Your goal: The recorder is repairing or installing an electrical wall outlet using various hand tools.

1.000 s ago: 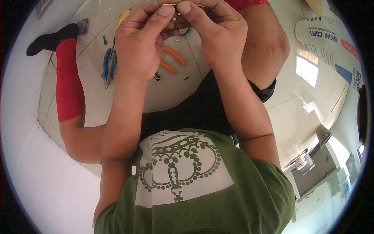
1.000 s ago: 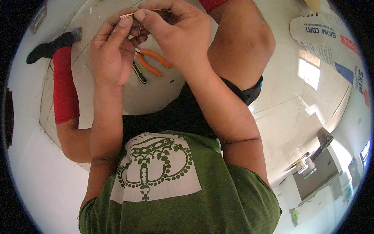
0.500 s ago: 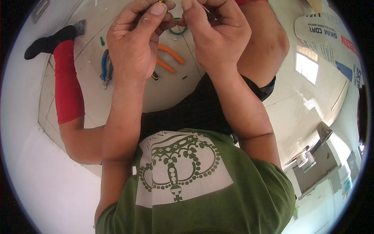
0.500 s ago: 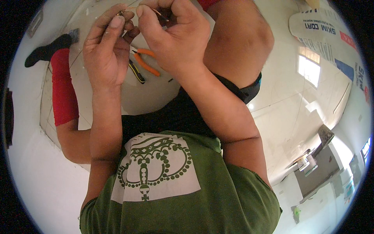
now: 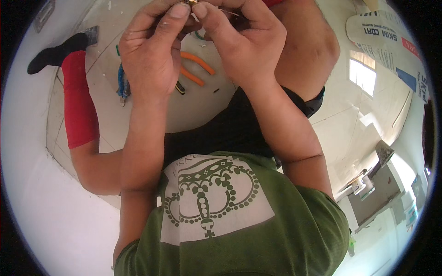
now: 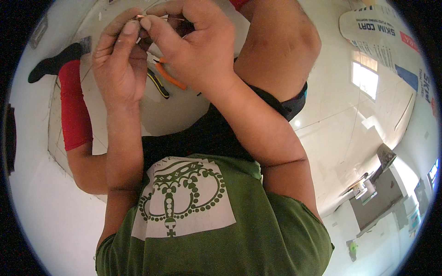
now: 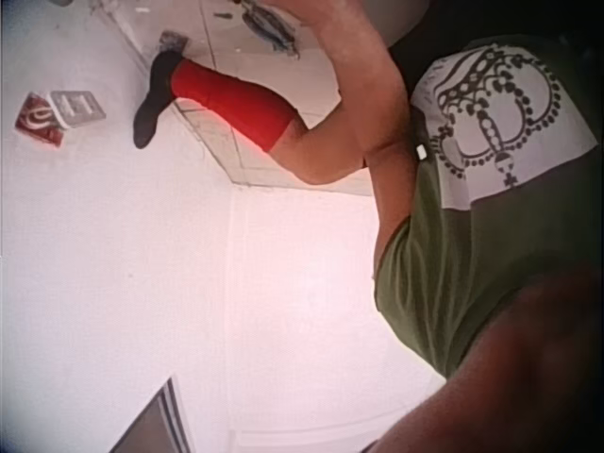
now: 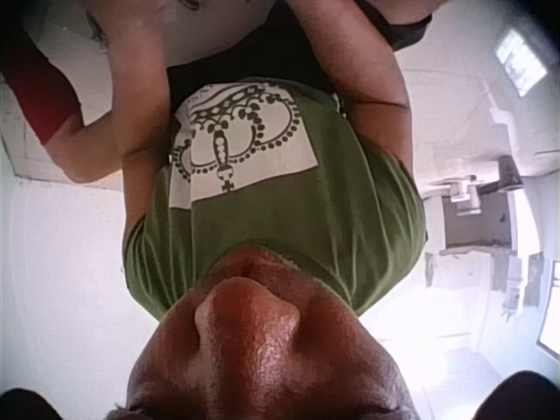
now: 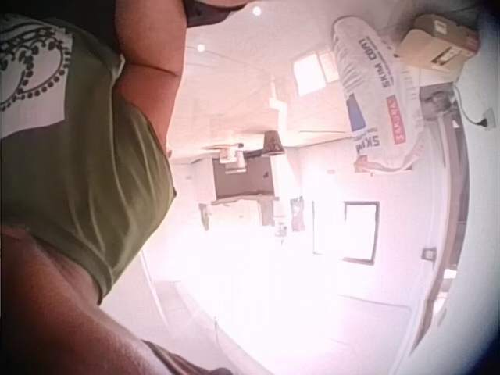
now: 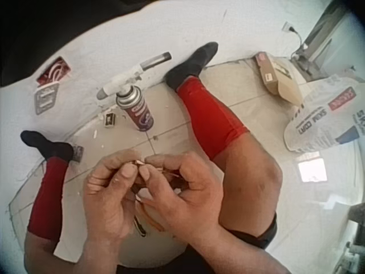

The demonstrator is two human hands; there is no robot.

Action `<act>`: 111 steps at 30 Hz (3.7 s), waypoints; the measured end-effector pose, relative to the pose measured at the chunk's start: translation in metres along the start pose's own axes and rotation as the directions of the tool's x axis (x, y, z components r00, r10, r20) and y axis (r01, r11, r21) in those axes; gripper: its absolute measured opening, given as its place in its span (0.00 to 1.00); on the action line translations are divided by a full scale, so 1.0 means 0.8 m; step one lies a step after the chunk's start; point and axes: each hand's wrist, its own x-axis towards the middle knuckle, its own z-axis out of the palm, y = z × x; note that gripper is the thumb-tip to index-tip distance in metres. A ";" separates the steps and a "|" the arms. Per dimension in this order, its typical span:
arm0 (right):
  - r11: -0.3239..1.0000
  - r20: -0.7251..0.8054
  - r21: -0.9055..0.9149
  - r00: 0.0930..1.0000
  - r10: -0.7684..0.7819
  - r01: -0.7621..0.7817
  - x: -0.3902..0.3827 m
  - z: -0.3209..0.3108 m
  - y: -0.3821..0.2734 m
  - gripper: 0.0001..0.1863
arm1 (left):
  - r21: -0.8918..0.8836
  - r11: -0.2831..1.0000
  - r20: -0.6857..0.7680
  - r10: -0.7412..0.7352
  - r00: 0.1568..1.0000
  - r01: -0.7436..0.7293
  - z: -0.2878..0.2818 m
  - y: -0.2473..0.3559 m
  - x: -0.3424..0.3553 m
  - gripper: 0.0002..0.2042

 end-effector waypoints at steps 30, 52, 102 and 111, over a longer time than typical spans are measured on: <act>0.982 0.140 0.179 0.990 0.036 -0.061 0.007 -0.003 0.013 0.06 | 0.559 0.800 0.171 0.149 0.974 -0.220 -0.017 0.026 0.010 0.10; 0.757 0.424 0.437 0.854 0.303 -0.486 0.005 -0.011 0.007 0.08 | 0.488 0.861 0.181 0.061 0.982 -0.143 -0.025 0.030 0.010 0.09; 0.638 0.454 0.469 0.786 0.420 -0.611 0.006 -0.013 0.005 0.08 | 0.366 0.929 0.111 0.012 0.994 -0.052 -0.069 0.052 0.022 0.09; 0.533 0.486 0.598 0.800 0.351 -0.598 0.006 -0.021 -0.008 0.08 | 0.368 0.929 0.088 0.011 0.996 -0.043 -0.062 0.053 0.020 0.09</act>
